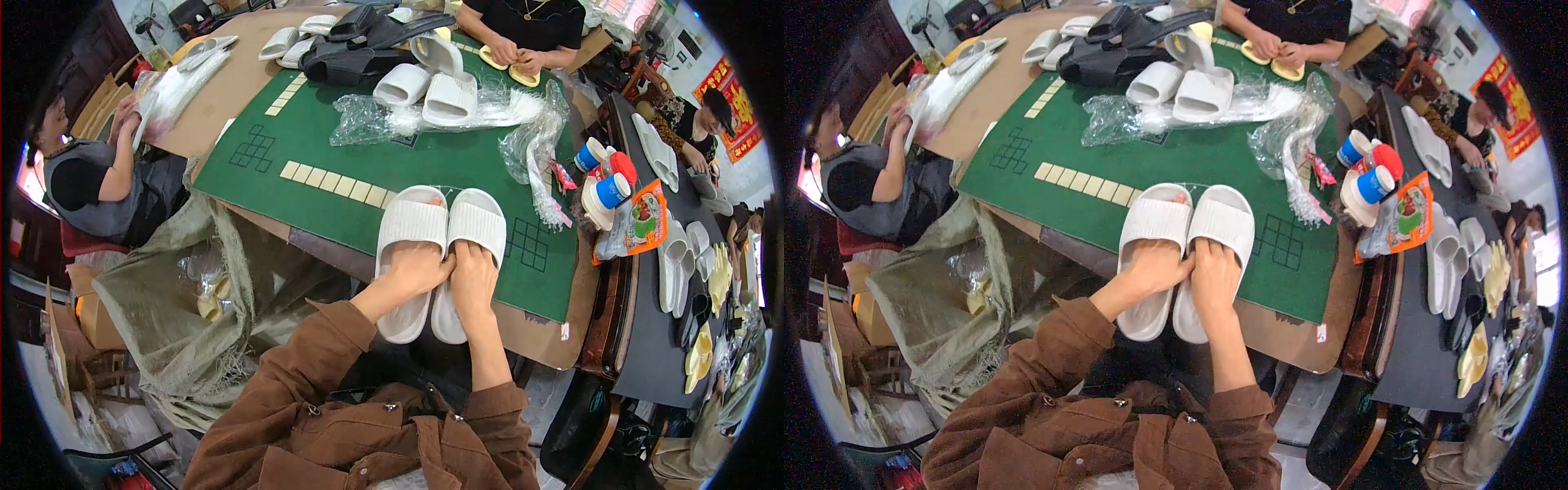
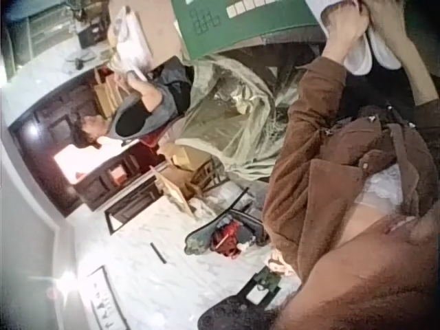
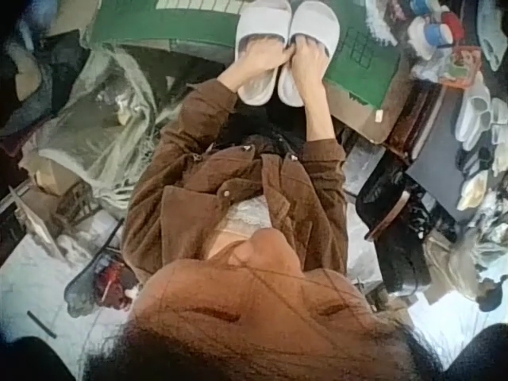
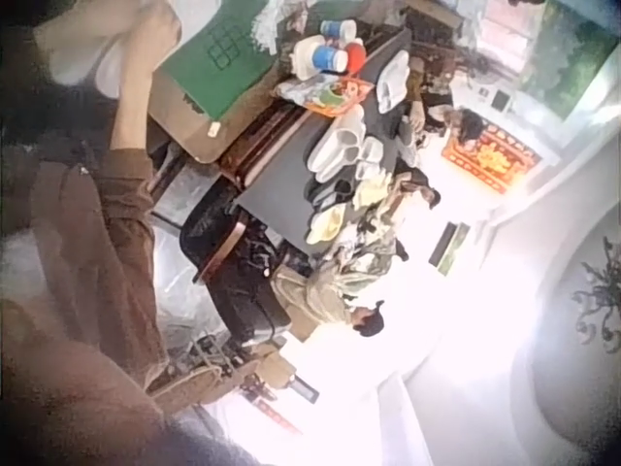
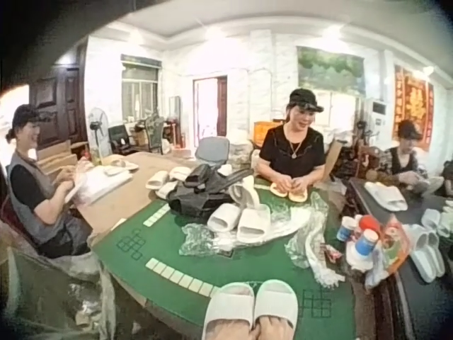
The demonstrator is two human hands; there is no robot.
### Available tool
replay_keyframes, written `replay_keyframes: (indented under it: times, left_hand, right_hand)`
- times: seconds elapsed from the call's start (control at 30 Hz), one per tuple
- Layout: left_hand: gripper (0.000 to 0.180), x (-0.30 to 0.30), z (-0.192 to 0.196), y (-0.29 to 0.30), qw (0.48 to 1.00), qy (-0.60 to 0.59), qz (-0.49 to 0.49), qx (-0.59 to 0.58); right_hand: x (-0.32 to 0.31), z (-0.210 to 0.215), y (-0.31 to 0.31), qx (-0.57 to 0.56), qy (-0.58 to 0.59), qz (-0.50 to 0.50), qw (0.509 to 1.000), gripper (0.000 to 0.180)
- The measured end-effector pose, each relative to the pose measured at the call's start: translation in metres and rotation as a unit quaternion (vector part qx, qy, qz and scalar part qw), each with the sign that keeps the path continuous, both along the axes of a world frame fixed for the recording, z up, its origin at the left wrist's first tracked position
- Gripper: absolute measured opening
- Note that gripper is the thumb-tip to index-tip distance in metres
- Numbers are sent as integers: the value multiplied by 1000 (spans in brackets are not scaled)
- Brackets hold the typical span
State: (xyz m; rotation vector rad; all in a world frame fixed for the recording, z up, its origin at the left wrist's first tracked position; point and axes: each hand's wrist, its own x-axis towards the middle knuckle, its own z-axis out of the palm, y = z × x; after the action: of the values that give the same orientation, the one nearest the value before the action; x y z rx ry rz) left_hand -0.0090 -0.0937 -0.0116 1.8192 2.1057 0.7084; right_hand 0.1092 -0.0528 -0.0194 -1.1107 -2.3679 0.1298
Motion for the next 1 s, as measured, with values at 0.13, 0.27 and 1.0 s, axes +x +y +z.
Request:
replay_keyframes:
  times: [0.13, 0.27, 1.0]
  left_hand:
    - [64, -6, 16, 9, 985, -67, -28, -158]
    - [65, -5, 10, 6, 987, -57, -12, -150]
    - [68, -4, -14, 5, 1000, 18, 12, 8]
  right_hand:
    - [2, 4, -2, -15, -33, -12, 999, 23]
    - [4, 23, -11, -43, -46, -20, 998, 29]
    - [6, 62, 57, -313, 350, 56, 881, 34]
